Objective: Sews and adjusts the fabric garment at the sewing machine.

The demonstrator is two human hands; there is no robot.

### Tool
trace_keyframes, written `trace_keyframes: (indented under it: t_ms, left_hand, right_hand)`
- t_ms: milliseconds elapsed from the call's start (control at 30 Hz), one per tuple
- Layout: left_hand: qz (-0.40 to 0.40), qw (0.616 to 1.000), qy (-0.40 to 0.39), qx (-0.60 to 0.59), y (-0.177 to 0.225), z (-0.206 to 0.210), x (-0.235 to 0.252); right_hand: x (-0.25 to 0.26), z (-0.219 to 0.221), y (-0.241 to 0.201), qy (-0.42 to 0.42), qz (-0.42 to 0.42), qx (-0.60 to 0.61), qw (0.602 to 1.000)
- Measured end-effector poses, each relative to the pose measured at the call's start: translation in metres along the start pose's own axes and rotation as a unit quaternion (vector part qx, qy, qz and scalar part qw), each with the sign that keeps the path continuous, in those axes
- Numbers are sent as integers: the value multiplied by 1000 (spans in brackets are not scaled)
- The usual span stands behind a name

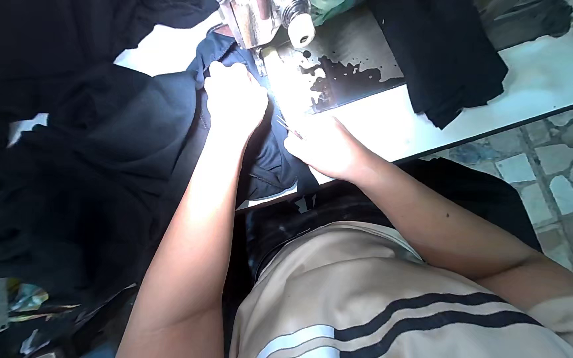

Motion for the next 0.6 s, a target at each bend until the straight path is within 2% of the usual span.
trace_keyframes:
  t_ms: [167,300,467,600]
  left_hand:
    - [-27,999,-30,-8,0,-4,6]
    - [-61,997,-46,-19,3,-4,7]
    - [-68,997,-27,-12,6,-2,2]
    - [-47,998,30,-11,6,5,-5]
  right_hand:
    - [0,0,1,-8,-4,0,1000]
    - [2,-5,-9,-72,8,-74,995]
    - [8,-8,-7,-77,-42,-264,961]
    - [27,-17,7,-112,-146,-293,938]
Point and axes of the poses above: each hand's wrist, its own x-axis towards the middle knuckle, its own z-axis out of the palm, y = z × x, the point moved 2 cm from there along x, towards the middle knuckle, and after that the axes turned 2 degrees about z, right-handed, at the moved point
